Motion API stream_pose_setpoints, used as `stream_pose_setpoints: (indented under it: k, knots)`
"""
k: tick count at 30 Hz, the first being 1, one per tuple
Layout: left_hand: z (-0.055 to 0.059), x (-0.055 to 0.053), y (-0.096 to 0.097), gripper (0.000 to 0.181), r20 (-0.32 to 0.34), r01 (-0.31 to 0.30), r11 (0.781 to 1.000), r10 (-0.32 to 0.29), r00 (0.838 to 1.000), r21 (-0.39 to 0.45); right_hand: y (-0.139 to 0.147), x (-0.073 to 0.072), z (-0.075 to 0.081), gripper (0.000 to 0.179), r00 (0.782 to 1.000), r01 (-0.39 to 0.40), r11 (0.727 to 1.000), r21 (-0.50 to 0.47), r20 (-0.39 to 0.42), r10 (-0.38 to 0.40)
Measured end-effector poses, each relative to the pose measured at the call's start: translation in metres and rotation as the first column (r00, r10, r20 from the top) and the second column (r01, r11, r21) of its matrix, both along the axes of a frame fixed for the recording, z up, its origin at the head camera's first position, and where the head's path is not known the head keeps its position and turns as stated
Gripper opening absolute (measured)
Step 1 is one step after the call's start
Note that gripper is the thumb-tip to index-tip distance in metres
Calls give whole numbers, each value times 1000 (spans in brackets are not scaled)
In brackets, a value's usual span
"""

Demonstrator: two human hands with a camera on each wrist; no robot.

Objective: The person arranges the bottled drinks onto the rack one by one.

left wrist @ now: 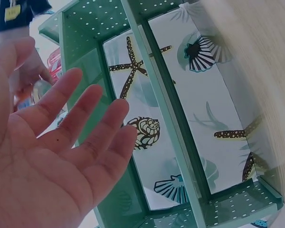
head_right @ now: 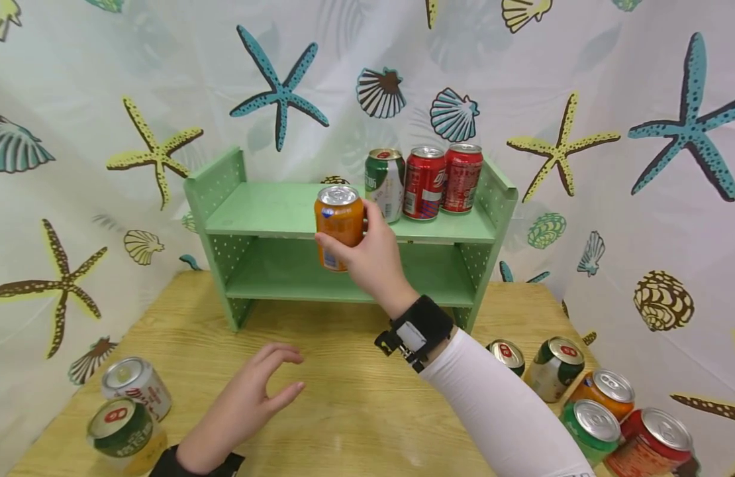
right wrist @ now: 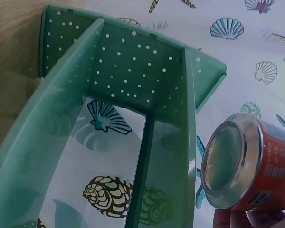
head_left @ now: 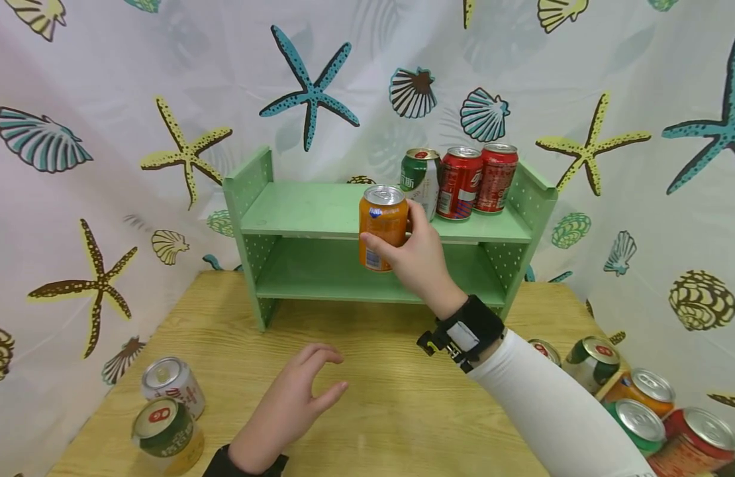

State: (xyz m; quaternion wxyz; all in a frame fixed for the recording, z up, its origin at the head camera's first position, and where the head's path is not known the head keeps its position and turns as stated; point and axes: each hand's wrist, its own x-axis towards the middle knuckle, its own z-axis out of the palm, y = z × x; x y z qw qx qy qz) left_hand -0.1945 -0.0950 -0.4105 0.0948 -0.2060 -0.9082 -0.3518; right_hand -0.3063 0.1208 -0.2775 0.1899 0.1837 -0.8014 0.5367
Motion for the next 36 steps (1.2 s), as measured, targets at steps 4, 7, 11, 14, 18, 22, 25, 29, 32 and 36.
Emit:
stream_pose_setpoints:
  k: [4, 7, 11, 14, 18, 22, 25, 29, 32, 36]
  knots:
    - [-2, 0, 1, 29, -1, 12, 1000, -12, 1000, 7, -5, -15, 8, 71, 1000, 25, 1000, -5, -11, -25]
    - [-4, 1, 2, 27, 0, 20, 1000, -20, 1000, -3, -10, -24, 15, 72, 999, 47, 999, 4, -26, -46]
    - [-5, 1, 3, 24, 12, 31, 999, -31, 999, -11, -16, -34, 21, 71, 997, 71, 997, 18, -32, -71]
    - [-5, 2, 3, 22, 30, 39, 999, -39, 999, 0, -20, -41, 23, 72, 995, 97, 995, 37, -25, -96]
    - [-6, 3, 3, 20, 40, 43, 999, -44, 998, 3, -25, -48, 25, 74, 992, 127, 991, 48, -9, -126]
    - [-8, 2, 4, 18, 41, 50, 999, -50, 998, -6, -29, -55, 25, 74, 987, 159, 986, 55, 8, -159]
    - [-9, 2, 5, 17, 46, 57, 998, -57, 997, -3, -31, -61, 24, 74, 982, 185, 981, 61, 12, -186]
    - [-10, 2, 6, 15, 43, 65, 998, -65, 997, -4, -34, -68, 23, 74, 975, 219, 974, 63, 12, -221]
    - [-12, 2, 6, 14, 45, 71, 997, -71, 996, -11, -36, -71, 23, 75, 968, 250, 966, 65, 11, -252]
    - [-12, 2, 7, 14, 51, 85, 996, -84, 995, -18, -39, -72, 23, 76, 957, 288, 956, 60, 8, -289]
